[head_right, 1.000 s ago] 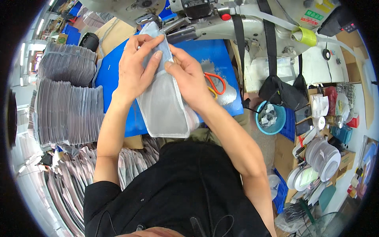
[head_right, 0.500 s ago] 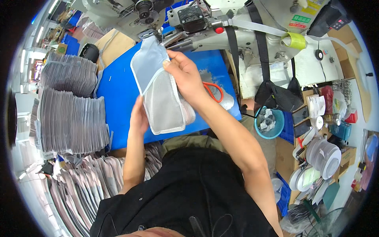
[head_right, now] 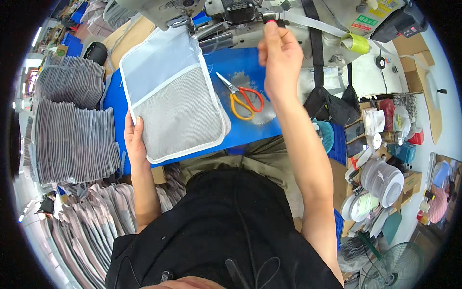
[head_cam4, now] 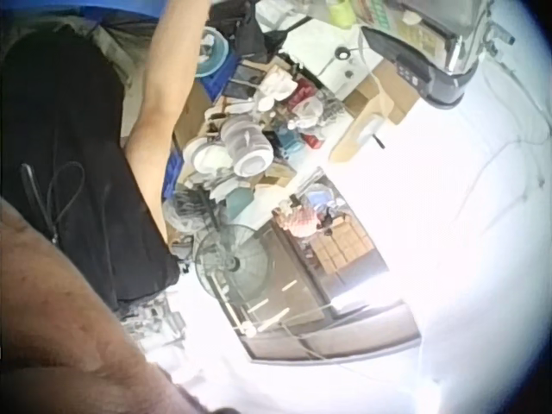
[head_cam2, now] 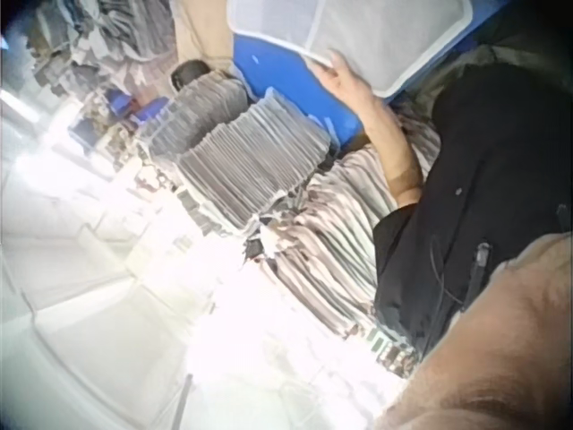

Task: Sewing mesh pockets onto fabric pouches using an industrial sewing machine and trimming threads with scissors.

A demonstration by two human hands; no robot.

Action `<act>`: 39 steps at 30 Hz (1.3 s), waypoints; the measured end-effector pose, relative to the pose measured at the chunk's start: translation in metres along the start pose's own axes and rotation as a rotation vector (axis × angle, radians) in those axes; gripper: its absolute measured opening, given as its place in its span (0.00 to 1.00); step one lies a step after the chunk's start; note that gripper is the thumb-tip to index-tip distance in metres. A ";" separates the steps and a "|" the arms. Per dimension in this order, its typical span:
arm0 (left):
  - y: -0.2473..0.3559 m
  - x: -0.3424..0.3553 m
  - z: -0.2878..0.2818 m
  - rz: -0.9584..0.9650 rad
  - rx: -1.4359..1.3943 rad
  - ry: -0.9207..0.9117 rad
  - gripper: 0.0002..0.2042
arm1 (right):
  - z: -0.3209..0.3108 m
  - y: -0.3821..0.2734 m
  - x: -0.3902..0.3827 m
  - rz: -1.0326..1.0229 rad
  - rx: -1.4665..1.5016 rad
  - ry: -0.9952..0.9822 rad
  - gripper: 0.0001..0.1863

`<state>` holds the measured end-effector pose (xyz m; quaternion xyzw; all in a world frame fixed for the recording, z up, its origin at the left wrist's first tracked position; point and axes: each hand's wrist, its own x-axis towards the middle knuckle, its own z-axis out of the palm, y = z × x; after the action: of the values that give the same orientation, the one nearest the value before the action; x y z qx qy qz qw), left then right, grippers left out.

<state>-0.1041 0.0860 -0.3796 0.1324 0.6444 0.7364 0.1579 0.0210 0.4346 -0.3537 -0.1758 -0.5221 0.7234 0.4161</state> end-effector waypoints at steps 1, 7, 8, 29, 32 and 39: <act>0.002 -0.002 -0.001 0.003 0.005 0.007 0.29 | 0.007 -0.002 -0.013 0.052 -0.037 -0.007 0.10; 0.002 -0.002 -0.009 0.041 0.039 0.017 0.28 | 0.030 -0.009 -0.097 0.123 -0.417 -0.372 0.20; 0.003 -0.003 -0.008 0.032 0.025 -0.012 0.28 | 0.026 -0.008 -0.099 0.113 -0.422 -0.370 0.21; 0.025 0.007 0.001 -0.010 -0.101 -0.004 0.29 | 0.045 0.015 -0.113 0.414 0.428 -0.266 0.25; 0.028 0.020 0.002 0.005 -0.088 0.000 0.30 | 0.050 0.029 -0.095 0.377 0.438 -0.296 0.26; 0.050 0.064 0.014 0.043 -0.059 -0.018 0.30 | 0.068 0.039 -0.054 0.359 0.407 -0.279 0.24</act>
<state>-0.1608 0.1184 -0.3287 0.1480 0.6178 0.7573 0.1514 -0.0108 0.3465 -0.3719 -0.0776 -0.3791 0.8923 0.2325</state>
